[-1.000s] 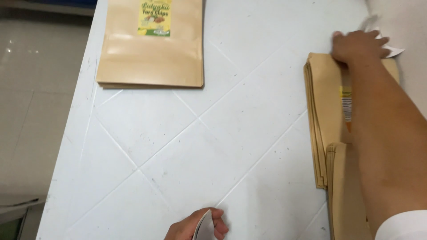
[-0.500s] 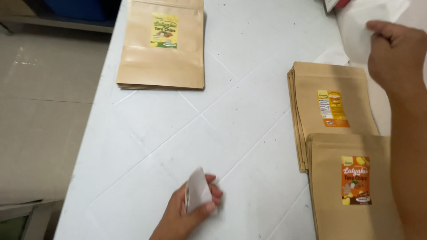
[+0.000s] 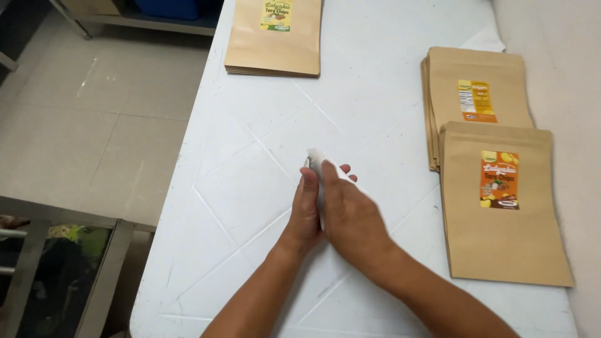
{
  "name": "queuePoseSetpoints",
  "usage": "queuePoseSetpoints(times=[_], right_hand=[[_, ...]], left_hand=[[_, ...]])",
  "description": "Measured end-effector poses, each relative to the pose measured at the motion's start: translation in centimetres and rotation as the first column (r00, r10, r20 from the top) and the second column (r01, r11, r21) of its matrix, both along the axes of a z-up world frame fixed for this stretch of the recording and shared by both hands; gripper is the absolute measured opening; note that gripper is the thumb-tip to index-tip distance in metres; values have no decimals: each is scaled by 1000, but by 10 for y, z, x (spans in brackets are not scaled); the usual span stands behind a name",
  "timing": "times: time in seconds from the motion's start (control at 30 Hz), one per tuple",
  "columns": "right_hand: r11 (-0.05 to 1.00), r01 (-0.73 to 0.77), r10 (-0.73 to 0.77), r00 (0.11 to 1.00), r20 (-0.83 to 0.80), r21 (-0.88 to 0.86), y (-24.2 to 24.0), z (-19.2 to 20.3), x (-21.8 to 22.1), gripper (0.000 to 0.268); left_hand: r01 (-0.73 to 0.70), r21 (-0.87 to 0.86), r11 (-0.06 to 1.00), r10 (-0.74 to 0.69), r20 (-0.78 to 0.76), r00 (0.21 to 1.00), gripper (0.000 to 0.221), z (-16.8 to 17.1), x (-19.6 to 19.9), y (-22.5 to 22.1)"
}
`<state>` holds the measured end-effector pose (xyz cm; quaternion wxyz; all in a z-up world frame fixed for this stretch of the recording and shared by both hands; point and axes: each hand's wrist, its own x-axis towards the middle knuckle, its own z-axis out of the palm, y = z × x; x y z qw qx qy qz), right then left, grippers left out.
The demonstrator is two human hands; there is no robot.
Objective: Applying adhesive product labels to brown paper packaging bags and organizing them on a table.
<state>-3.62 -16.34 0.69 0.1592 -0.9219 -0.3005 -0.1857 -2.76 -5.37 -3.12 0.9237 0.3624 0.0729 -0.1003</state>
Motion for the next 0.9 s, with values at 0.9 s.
queuePoseSetpoints(times=[0.9], right_hand=[[633, 715, -735, 437, -518, -297, -203, -1, 405, 79]], left_hand=[[-149, -463, 874, -84, -446, 891, 75, -71, 17, -8]])
